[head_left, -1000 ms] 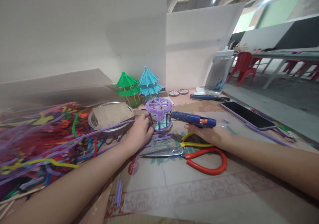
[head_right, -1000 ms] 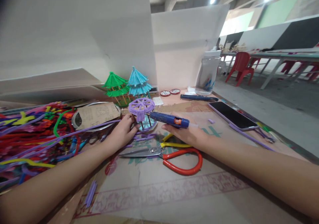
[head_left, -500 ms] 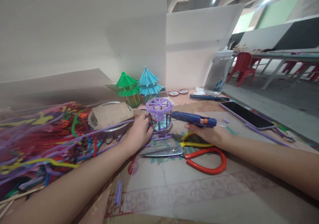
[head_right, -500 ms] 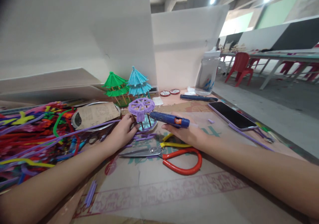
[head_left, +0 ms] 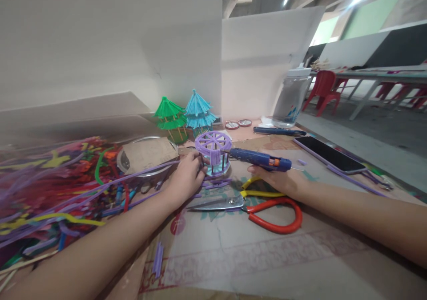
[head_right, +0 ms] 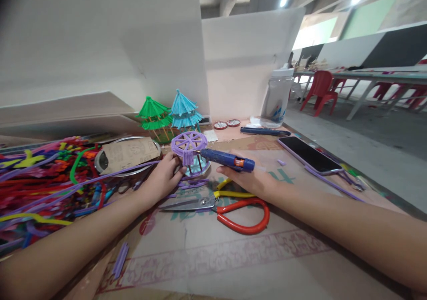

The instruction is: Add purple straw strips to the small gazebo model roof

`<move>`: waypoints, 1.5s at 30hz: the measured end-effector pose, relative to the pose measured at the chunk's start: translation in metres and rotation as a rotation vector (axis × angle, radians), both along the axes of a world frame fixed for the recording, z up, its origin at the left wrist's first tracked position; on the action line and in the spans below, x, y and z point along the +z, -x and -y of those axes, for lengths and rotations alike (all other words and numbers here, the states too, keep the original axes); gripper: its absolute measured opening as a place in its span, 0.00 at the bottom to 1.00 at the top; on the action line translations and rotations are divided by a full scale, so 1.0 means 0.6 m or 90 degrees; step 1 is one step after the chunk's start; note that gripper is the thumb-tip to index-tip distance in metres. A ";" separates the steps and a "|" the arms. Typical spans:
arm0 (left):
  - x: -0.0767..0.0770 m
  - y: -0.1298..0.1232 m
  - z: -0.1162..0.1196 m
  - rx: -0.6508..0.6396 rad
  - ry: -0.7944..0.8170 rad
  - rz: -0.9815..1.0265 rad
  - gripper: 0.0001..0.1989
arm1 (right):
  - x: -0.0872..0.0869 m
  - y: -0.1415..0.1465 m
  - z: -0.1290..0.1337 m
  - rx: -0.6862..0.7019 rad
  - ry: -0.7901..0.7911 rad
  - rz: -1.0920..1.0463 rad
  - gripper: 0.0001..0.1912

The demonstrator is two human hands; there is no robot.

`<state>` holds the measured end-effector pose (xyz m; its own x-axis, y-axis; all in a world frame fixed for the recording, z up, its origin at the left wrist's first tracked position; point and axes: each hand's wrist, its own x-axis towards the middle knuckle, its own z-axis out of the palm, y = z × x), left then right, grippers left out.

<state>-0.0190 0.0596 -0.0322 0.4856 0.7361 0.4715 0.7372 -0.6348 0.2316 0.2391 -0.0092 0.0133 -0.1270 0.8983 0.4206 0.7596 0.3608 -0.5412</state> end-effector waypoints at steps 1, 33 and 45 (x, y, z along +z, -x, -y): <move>0.001 0.000 0.000 0.001 0.001 -0.002 0.06 | 0.001 0.001 0.001 -0.006 0.011 -0.005 0.13; -0.003 0.000 -0.003 0.004 0.006 -0.002 0.07 | -0.009 0.004 -0.002 0.019 0.034 -0.073 0.12; -0.004 -0.001 -0.004 -0.004 0.019 0.010 0.08 | -0.008 0.003 -0.004 0.022 0.018 -0.039 0.12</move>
<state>-0.0187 0.0622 -0.0346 0.4823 0.7469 0.4578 0.7297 -0.6317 0.2618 0.2372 -0.0067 0.0087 -0.1328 0.9056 0.4027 0.7123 0.3698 -0.5966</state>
